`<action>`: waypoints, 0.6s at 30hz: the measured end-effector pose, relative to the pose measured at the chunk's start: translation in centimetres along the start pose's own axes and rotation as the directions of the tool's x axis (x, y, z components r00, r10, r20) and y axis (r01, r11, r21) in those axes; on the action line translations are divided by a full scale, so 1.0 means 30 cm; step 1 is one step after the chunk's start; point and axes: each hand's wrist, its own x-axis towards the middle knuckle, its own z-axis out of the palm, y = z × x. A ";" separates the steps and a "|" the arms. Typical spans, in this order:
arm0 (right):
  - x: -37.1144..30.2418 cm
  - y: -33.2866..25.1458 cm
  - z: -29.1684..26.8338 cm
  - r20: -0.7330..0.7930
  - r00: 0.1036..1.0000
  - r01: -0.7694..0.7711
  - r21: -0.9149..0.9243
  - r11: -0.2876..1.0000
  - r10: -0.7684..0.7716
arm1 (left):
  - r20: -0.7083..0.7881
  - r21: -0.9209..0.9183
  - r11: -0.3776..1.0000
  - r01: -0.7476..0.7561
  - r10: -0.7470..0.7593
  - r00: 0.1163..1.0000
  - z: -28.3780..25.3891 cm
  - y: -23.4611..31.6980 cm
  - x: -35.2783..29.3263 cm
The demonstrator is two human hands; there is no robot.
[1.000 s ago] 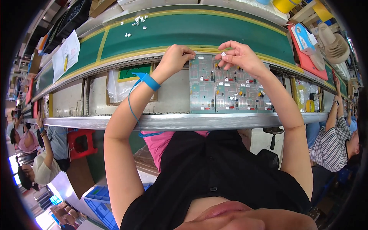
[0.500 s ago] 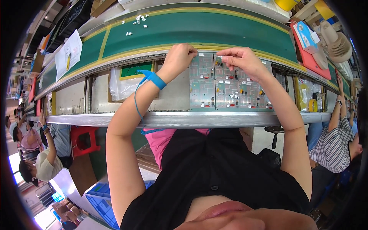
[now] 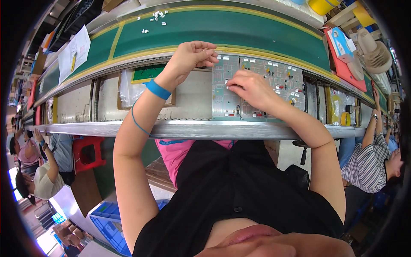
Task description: The person inserts small electronic components into a circuit board by hand.
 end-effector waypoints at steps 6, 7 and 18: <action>-0.001 -0.010 0.032 0.025 1.000 0.023 -0.208 0.978 -0.018 | 0.012 0.209 0.977 0.031 -0.034 0.999 -0.021 0.005 -0.045; 0.001 -0.010 0.035 0.048 0.999 0.034 -0.274 0.961 -0.022 | 0.008 0.208 0.978 0.030 -0.033 0.999 -0.026 -0.005 -0.049; 0.001 -0.014 0.038 0.062 0.998 0.051 -0.332 0.942 -0.032 | 0.108 0.119 0.993 0.000 -0.013 0.994 -0.010 -0.060 -0.082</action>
